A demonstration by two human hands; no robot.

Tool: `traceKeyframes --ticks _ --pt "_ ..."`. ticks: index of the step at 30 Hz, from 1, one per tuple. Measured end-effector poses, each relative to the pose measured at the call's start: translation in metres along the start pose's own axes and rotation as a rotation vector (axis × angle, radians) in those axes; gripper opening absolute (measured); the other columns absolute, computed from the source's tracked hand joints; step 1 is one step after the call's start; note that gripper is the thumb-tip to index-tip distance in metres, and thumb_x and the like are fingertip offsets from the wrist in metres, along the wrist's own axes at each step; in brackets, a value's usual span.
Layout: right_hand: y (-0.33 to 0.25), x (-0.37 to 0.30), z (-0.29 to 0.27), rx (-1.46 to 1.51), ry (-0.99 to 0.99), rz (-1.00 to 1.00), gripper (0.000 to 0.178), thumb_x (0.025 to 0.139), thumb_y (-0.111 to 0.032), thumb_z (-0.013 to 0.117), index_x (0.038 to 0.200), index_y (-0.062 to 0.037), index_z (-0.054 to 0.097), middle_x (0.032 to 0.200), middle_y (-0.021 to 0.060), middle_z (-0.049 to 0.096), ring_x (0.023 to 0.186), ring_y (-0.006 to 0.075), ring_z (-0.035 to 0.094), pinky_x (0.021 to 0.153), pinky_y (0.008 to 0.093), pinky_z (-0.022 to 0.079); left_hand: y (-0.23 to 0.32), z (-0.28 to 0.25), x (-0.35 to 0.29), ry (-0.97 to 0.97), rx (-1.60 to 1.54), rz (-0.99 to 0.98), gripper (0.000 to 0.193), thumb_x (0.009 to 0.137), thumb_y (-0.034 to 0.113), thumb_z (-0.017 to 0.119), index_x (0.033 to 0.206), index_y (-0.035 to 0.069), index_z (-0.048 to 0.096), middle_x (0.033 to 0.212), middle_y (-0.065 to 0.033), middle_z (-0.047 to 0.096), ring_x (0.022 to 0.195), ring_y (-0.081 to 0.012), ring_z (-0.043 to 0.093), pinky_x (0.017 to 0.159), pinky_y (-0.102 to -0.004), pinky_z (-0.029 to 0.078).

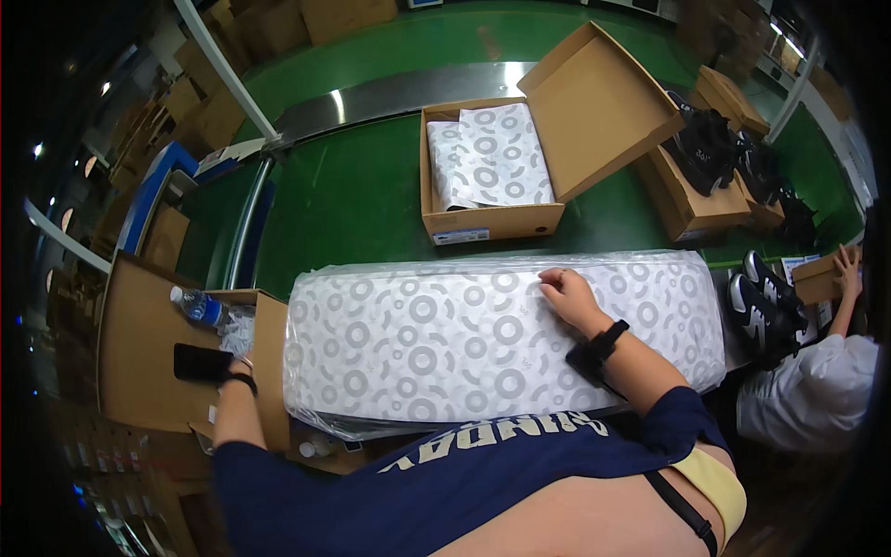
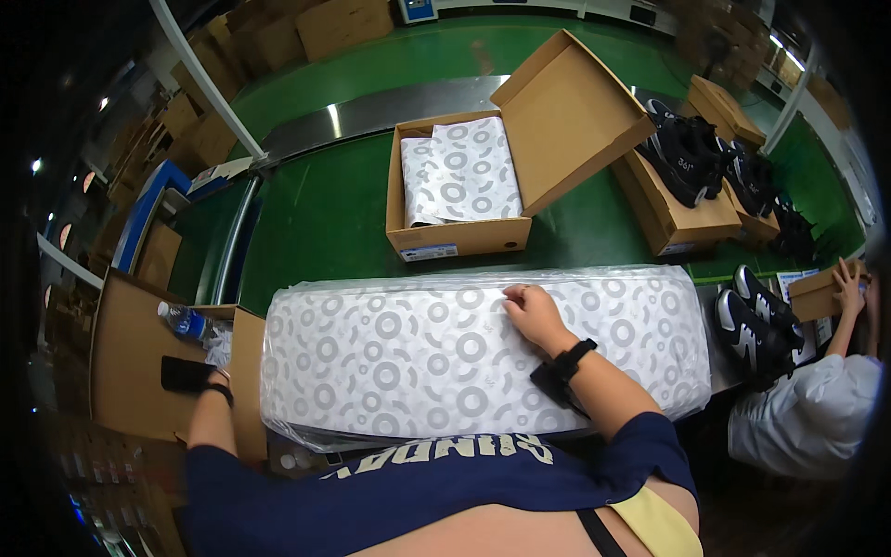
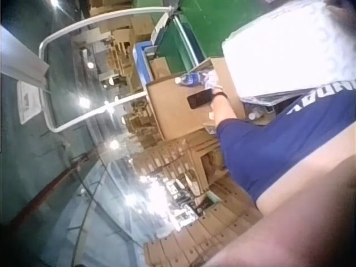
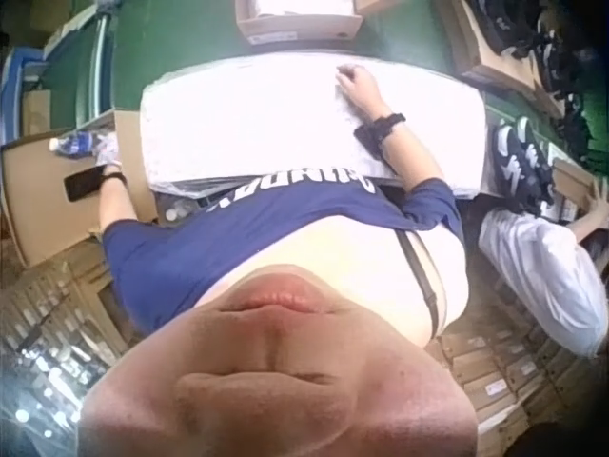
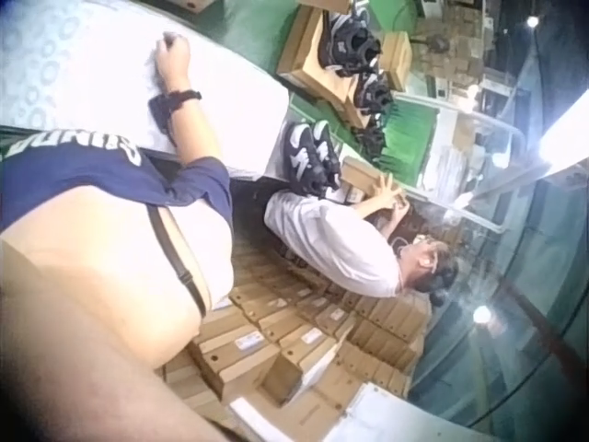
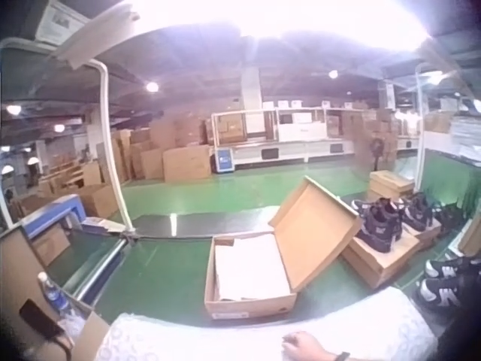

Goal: The person packs shoes into boxes by hand, wrapping each shoe in tissue paper before placing it into a box and closing the lid. They then set the completed box aside on a conveyor belt and repeat the process with another shoe and box.

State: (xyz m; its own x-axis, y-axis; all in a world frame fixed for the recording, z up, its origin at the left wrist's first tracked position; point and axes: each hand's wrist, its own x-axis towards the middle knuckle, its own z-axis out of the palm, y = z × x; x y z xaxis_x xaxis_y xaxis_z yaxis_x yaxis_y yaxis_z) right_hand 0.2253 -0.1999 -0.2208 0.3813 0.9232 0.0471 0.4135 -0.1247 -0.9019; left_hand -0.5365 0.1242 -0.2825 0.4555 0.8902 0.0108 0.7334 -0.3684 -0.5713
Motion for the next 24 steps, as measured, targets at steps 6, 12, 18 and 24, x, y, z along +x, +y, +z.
traceKeyframes --ticks 6,12,18,24 --pt "0.027 -0.041 -0.022 0.029 0.276 0.227 0.023 0.078 -0.012 0.056 0.097 0.0015 0.059 0.086 0.0117 0.063 0.079 0.0163 0.06 0.071 0.0263 0.046 0.128 -0.172 0.085 -0.193 -0.571 -0.183 0.023 0.073 0.021 0.06 0.082 0.0 0.063 0.087 -0.0218 0.06 0.082 -0.035 0.058 0.07 -0.04 0.046" --pt "0.015 -0.038 -0.037 -0.004 0.214 0.211 0.023 0.079 -0.014 0.056 0.096 0.0014 0.06 0.085 0.0124 0.064 0.078 0.0193 0.061 0.071 0.0285 0.047 0.067 -0.238 0.081 -0.055 -0.299 -0.463 0.027 0.084 0.022 0.047 0.086 0.0 0.063 0.09 -0.0202 0.059 0.082 -0.0366 0.056 0.071 -0.0431 0.046" --pt "-0.004 0.041 -0.108 -0.629 0.331 0.205 0.039 0.072 -0.026 0.062 0.1 0.0 0.058 0.094 0.0226 0.059 0.089 0.033 0.057 0.078 0.037 0.044 0.232 -0.399 0.21 0.223 -1.214 0.05 0.033 0.084 0.03 0.051 0.094 -0.001 0.06 0.072 -0.0078 0.06 0.063 -0.0187 0.052 0.057 -0.0303 0.04" --pt "-0.02 0.114 -0.069 -0.309 0.031 -0.112 0.072 0.073 -0.042 0.063 0.134 -0.0243 0.029 0.138 0.0295 0.012 0.126 0.0413 0.022 0.101 0.0371 0.027 0.376 -0.432 0.245 -0.811 -2.34 0.046 0.109 0.064 0.082 0.028 0.132 0.015 -0.024 0.137 -0.0287 0.012 0.114 -0.0514 0.034 0.097 -0.0601 0.015"
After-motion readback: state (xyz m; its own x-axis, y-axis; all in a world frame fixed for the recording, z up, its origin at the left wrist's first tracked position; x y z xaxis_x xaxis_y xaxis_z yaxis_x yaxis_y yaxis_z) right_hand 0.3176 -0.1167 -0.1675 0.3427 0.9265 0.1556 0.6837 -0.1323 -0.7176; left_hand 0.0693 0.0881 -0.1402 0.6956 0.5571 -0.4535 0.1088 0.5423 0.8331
